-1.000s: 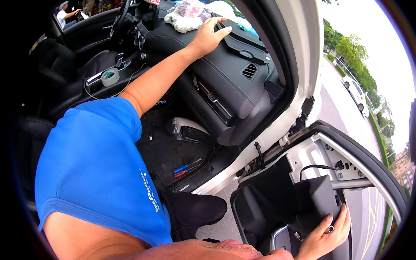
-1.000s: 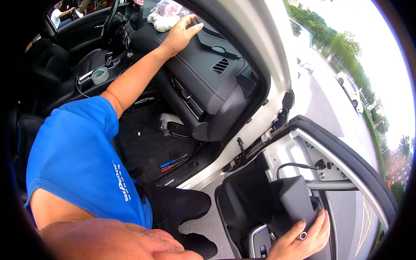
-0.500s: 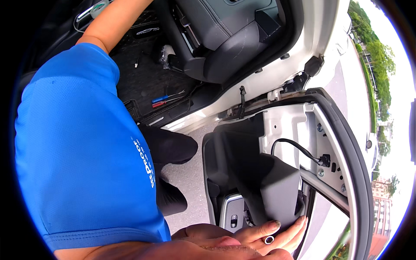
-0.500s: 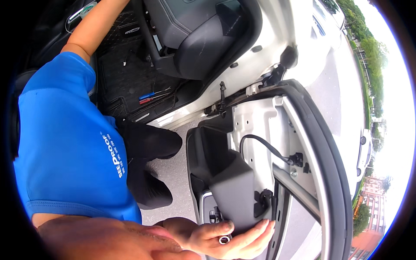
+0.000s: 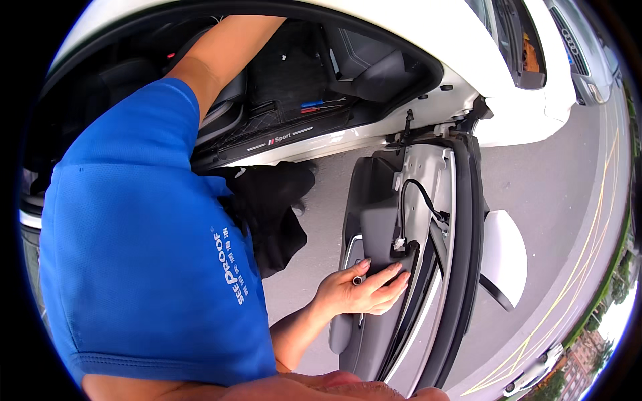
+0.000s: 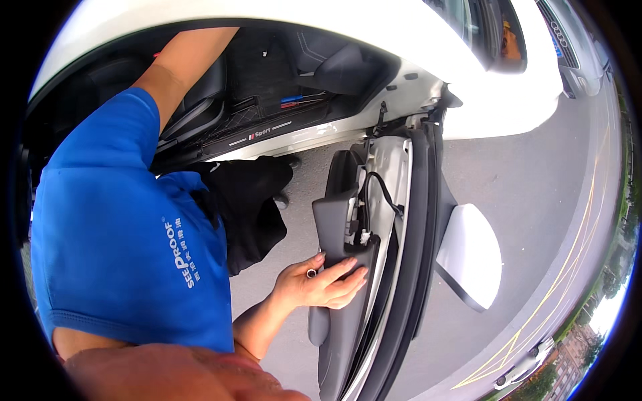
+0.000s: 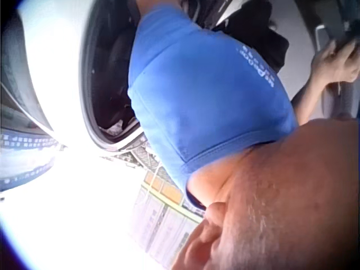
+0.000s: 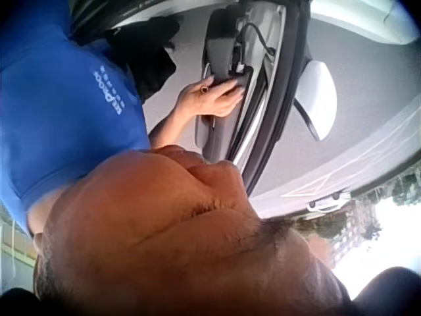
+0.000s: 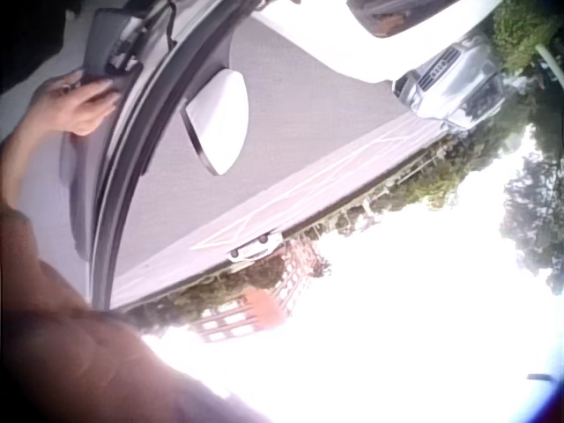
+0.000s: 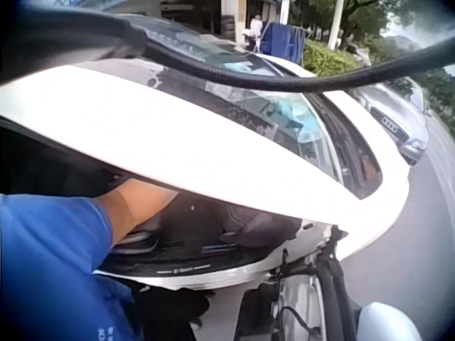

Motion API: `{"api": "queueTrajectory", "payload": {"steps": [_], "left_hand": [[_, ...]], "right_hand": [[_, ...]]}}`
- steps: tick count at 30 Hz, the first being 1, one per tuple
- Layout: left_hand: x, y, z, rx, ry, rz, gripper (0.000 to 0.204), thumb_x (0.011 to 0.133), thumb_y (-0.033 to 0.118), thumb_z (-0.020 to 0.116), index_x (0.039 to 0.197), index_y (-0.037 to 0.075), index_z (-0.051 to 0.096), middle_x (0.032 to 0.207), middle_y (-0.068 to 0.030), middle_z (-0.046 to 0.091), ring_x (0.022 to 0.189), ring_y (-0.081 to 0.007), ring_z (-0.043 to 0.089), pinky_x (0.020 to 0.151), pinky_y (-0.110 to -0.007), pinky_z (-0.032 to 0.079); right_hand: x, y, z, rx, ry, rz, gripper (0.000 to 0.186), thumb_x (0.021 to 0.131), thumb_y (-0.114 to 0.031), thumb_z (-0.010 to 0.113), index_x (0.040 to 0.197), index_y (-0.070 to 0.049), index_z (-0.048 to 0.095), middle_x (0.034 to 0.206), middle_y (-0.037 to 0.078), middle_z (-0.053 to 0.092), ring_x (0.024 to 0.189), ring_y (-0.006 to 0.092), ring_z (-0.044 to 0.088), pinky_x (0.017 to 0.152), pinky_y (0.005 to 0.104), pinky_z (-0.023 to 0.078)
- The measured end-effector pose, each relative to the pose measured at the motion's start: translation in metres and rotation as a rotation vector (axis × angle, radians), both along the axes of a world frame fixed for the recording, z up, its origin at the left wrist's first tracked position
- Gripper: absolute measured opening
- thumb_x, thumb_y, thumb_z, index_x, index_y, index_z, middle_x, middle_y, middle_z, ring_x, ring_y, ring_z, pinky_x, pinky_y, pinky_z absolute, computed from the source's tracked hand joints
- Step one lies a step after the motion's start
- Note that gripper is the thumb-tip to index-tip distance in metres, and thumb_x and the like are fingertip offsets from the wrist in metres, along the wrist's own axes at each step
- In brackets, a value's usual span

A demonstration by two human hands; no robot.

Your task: The person removes a screw from a car door panel using a socket wrench, disconnects a wiring harness, and then aligns and presses a plastic trim piece back onto the door frame.

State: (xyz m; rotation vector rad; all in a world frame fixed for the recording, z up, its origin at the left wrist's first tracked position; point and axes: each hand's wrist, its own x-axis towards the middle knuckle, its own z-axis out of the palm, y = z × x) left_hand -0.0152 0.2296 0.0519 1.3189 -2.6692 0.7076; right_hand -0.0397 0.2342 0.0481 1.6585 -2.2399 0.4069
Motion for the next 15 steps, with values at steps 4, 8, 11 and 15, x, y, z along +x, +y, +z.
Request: {"api": "queueTrajectory", "payload": {"steps": [4,8,11,15], "left_hand": [[0.011,-0.024,0.026,0.021,0.037,0.049,0.031,0.094,0.018,0.054,0.125,0.012,0.051,0.139,-0.0072,0.048,0.131,-0.0237,0.049,0.101,-0.035,0.044],[0.068,-0.063,0.072,0.109,0.671,-0.041,0.030,0.095,0.017,0.054,0.124,0.009,0.053,0.135,-0.0082,0.052,0.128,-0.0234,0.051,0.100,-0.035,0.046],[0.144,-0.123,0.093,0.186,1.548,0.018,0.029,0.095,0.016,0.054,0.123,0.008,0.054,0.133,-0.0088,0.054,0.126,-0.0231,0.053,0.099,-0.035,0.047],[0.287,-0.203,0.065,0.101,2.377,0.310,0.027,0.096,0.015,0.054,0.122,0.006,0.056,0.129,-0.0096,0.057,0.124,-0.0228,0.055,0.098,-0.035,0.049]], "right_hand": [[-0.015,-0.005,0.002,0.094,-0.052,0.098,0.050,0.102,-0.040,0.044,0.136,-0.006,0.052,0.141,0.021,0.047,0.126,0.0392,0.047,0.099,0.0496,0.035],[-0.008,0.000,0.016,0.114,-0.061,0.066,0.050,0.100,-0.037,0.049,0.139,-0.006,0.049,0.141,0.021,0.045,0.125,0.0394,0.046,0.099,0.0502,0.035],[-0.011,-0.001,0.018,0.133,-0.073,0.070,0.050,0.100,-0.037,0.049,0.139,-0.006,0.049,0.141,0.022,0.045,0.124,0.0401,0.047,0.098,0.0507,0.036],[-0.014,-0.003,0.019,0.162,-0.102,0.074,0.049,0.100,-0.036,0.049,0.138,-0.005,0.049,0.142,0.022,0.045,0.123,0.0407,0.046,0.098,0.0512,0.036]]}}
